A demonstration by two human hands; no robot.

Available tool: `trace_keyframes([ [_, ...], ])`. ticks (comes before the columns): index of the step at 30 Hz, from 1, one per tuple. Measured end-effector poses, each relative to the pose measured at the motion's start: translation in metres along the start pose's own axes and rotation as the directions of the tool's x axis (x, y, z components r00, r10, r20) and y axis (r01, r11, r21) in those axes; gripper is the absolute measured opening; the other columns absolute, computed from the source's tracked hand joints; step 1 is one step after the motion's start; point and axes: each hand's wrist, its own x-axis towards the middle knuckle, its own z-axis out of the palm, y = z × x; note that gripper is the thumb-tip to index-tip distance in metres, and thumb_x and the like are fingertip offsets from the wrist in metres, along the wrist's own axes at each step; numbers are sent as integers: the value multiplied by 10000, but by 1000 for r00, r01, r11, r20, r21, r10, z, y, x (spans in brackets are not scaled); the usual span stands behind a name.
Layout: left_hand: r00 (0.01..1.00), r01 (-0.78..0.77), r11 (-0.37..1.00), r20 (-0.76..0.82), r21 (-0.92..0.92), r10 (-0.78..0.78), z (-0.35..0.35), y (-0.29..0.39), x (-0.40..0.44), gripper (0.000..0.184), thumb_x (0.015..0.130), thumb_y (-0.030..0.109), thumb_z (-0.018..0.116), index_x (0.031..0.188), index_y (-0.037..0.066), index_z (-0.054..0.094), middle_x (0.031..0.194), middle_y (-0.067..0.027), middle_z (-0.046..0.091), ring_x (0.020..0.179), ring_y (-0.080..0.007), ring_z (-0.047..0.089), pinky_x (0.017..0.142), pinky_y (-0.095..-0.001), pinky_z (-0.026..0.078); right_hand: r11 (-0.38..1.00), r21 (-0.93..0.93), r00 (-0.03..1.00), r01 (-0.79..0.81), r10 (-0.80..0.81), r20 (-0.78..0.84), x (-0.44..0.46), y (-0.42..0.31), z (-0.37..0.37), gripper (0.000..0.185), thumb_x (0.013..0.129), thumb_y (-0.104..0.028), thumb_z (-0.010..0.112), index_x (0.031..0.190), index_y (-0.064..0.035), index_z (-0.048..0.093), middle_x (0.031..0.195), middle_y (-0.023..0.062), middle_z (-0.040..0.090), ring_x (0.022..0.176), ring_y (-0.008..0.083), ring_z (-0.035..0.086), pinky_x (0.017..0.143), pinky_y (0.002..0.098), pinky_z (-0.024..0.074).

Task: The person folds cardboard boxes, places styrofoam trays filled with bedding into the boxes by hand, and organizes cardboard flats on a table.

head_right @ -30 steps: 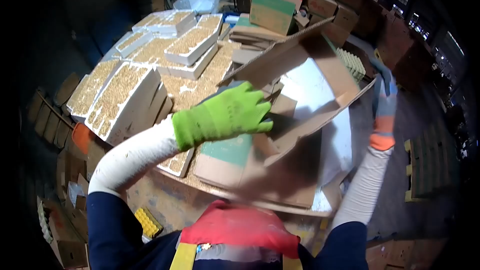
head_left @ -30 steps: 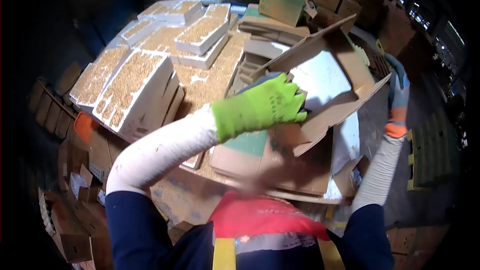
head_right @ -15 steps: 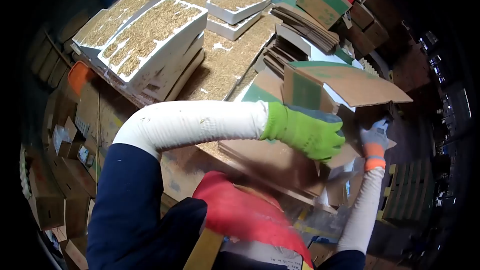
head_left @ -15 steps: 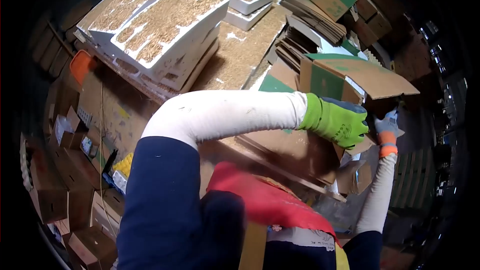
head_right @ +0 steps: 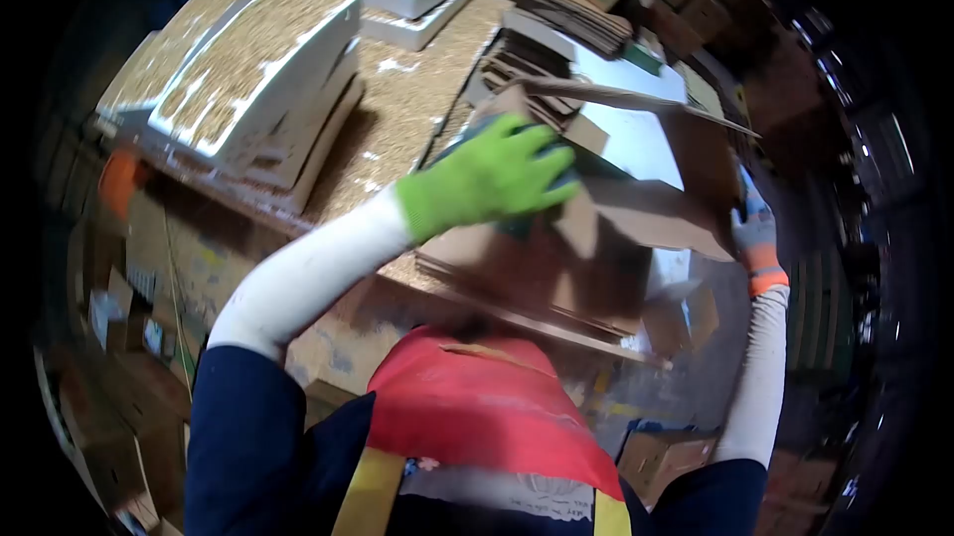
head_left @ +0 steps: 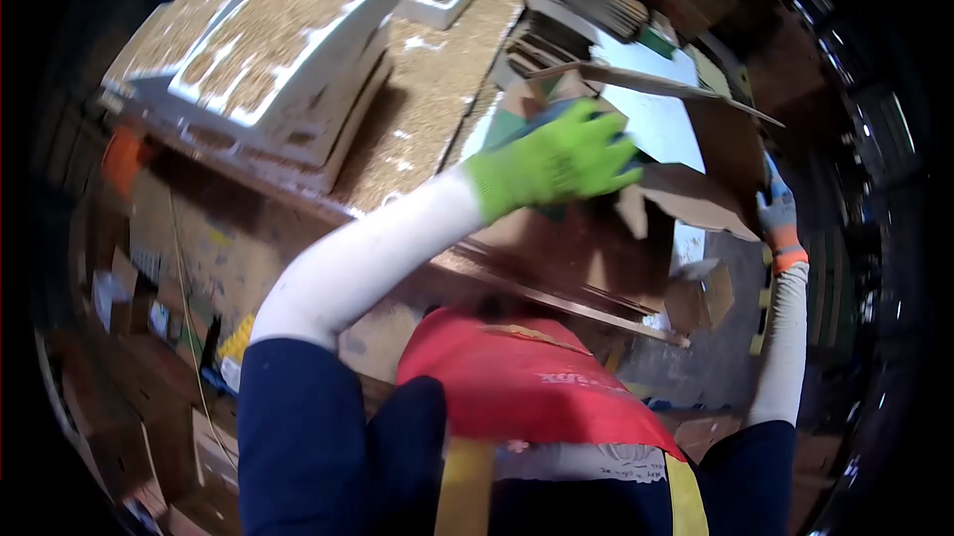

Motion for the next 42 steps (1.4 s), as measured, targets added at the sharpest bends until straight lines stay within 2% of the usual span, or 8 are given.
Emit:
trace_keyframes([
  [11, 674, 562, 820, 633, -106, -381, 49, 108, -188, 306, 790, 106, 655, 1096, 109, 648, 1038, -110, 610, 942, -343, 567, 849, -469, 456, 870, -419, 919, 260, -89, 384, -168, -137, 92, 703, 836, -64, 533, 1504, -218, 375, 1472, 129, 467, 1273, 340, 502, 1031, 431, 417],
  [18, 626, 779, 526, 382, -341, -680, -23, 119, -105, 298, 774, 70, 741, 1070, 103, 736, 790, -46, 697, 618, -219, 635, 612, -321, 523, 950, -269, 917, 158, -40, 396, -208, -143, 140, 628, 909, -128, 480, 1513, -259, 368, 1540, 127, 389, 1310, 353, 479, 1003, 468, 421],
  [21, 662, 691, 722, 373, 31, -650, 21, 94, -99, 686, 785, 322, 784, 1371, 58, 543, 1274, -199, 592, 1191, -355, 552, 1011, -406, 434, 984, -105, 878, 146, -80, 472, -202, -130, 127, 615, 902, -182, 516, 1502, -255, 401, 1534, 158, 396, 1325, 403, 473, 1029, 476, 431],
  [24, 295, 955, 260, 517, -140, -804, 103, 86, -138, 1134, 716, 486, 824, 1537, -12, 222, 1570, -298, 219, 1480, -381, 192, 1186, -445, 217, 955, 283, 878, 84, -205, 432, -198, -98, 113, 758, 823, -304, 668, 1517, -239, 372, 1474, 191, 456, 1277, 421, 502, 1052, 467, 424],
  [28, -11, 783, -494, 786, -378, -618, 116, 89, -146, 1049, 751, -26, 801, 1555, 132, 146, 983, -86, 605, 616, -131, 571, 461, -288, 469, 654, 713, 947, -253, 317, 46, -210, -56, 131, 616, 908, -405, 631, 1439, -146, 457, 1315, 197, 569, 1168, 368, 577, 1015, 409, 459],
  [33, 147, 862, -314, 790, -397, -595, 137, 57, -176, 954, 764, -112, 719, 1529, 18, 164, 1417, -171, 410, 1175, -254, 552, 920, -378, 541, 278, 655, 704, -703, 402, 586, -231, -49, 181, 693, 967, -444, 564, 1520, -95, 333, 1554, 91, 379, 1386, 278, 411, 1130, 369, 341],
  [35, 45, 943, -239, 800, -231, -599, 130, 56, -166, 942, 779, -79, 722, 1534, 32, 170, 1418, -152, 421, 1208, -245, 527, 953, -350, 513, 141, 954, 890, -264, 417, 184, -246, -51, 391, 890, 917, -566, 589, 1560, -75, 220, 1604, 76, 280, 1438, 295, 321, 1168, 365, 284],
  [42, -180, 956, -294, 817, 13, -548, 129, 52, -155, 480, 922, 242, 706, 1301, 37, 495, 1124, -43, 624, 919, -179, 603, 825, -277, 504, -301, 770, 653, -562, 409, 637, -239, -56, 244, 1362, 645, -723, 779, 1523, 97, 138, 1576, 275, 227, 1477, 350, 219, 1195, 362, 203],
])
